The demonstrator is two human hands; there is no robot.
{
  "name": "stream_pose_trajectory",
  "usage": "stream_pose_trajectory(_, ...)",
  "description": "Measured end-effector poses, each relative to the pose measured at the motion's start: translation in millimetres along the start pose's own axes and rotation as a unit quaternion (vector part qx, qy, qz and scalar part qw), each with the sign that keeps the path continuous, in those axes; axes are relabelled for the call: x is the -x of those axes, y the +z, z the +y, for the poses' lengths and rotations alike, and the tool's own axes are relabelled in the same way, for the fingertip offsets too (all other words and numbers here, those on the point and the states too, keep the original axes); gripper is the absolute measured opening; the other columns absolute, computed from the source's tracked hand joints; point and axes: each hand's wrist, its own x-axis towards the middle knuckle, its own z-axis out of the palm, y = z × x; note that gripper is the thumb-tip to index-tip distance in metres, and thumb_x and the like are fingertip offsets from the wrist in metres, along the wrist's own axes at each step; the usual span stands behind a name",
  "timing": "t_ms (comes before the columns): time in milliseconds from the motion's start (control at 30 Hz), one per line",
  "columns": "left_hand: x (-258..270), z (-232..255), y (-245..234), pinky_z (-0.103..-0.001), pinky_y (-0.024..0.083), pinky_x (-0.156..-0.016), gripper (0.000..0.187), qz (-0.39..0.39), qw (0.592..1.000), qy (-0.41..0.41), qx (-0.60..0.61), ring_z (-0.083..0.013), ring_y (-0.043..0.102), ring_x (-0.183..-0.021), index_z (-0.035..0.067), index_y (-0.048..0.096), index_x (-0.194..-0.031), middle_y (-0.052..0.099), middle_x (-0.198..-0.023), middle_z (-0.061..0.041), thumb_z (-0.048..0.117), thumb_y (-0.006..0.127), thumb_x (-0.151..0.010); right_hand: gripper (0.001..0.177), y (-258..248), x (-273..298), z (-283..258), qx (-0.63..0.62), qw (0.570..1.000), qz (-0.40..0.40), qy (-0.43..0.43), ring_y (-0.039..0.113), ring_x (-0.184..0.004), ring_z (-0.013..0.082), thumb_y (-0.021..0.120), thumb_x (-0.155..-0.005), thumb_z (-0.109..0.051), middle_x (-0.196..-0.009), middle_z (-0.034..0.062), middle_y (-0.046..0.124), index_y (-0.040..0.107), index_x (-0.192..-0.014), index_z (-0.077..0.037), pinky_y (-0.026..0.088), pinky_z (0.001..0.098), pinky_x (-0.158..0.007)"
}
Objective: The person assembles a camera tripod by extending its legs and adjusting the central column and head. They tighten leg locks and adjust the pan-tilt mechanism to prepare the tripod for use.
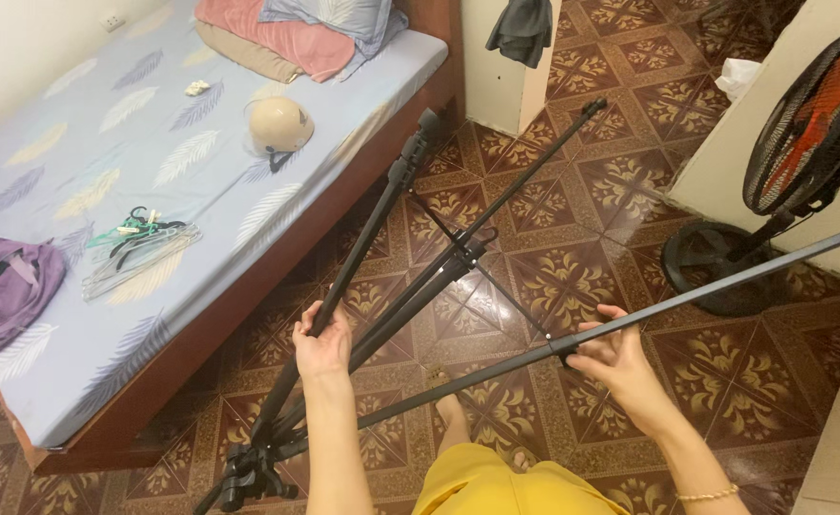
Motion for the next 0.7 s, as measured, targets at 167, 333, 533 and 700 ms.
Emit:
stream_pose_trajectory(167,-11.5,12.2,-1.8,-0.06,0.055,-0.093,0.031,0.132,0.989,0.059,0.015,-0.0239,0.073,-0.067,0.011,0.049,-0.068,0.056,-0.062,-0.003,0.003,0.036,-0.095,0.084,0.6,-12.5,12.7,0.026,0.997,0.002,-0.07,0.068,-0.097,0.0189,0.07,-0.073,0.011,-0.126,0.0095,0.051,0.028,-0.141,-0.017,0.057,0.0306,-0.073)
stream_pose_trajectory(333,-13.9,26.2,-17.6,-0.056,0.059,-0.087,0.029,0.202,0.977,0.06,0.045,-0.0272,0.075,-0.061,0.011,0.049,-0.064,0.054,-0.055,-0.002,0.002,0.047,-0.092,0.064,-2.5,-20.3,2.9,0.276,0.956,0.089,-0.047,0.067,-0.079,0.0157,0.071,-0.085,0.003,-0.097,0.0074,0.068,0.045,-0.14,-0.016,0.055,0.0279,-0.072)
stream_pose_trajectory(533,-15.4,22.4,-32.4,-0.058,0.058,-0.09,0.023,0.221,0.967,0.091,0.088,-0.0275,0.074,-0.065,-0.002,0.052,-0.076,0.054,-0.057,-0.006,-0.003,0.034,-0.09,0.03,-7.7,-45.3,10.2,0.133,0.989,0.062,0.005,0.074,-0.086,0.0217,0.059,-0.096,-0.001,-0.097,0.0144,0.076,0.067,-0.125,-0.006,0.06,0.0328,-0.077)
stream_pose_trajectory(700,-12.5,23.6,-30.9,-0.055,0.058,-0.089,0.026,0.236,0.965,0.088,0.074,-0.0284,0.075,-0.067,0.002,0.053,-0.073,0.055,-0.057,-0.004,0.002,0.032,-0.089,0.033,-9.5,-68.0,40.9,-0.024,0.999,0.021,-0.008,0.074,-0.104,0.0223,0.054,-0.092,0.004,-0.111,0.0104,0.075,0.07,-0.12,-0.003,0.057,0.0355,-0.091)
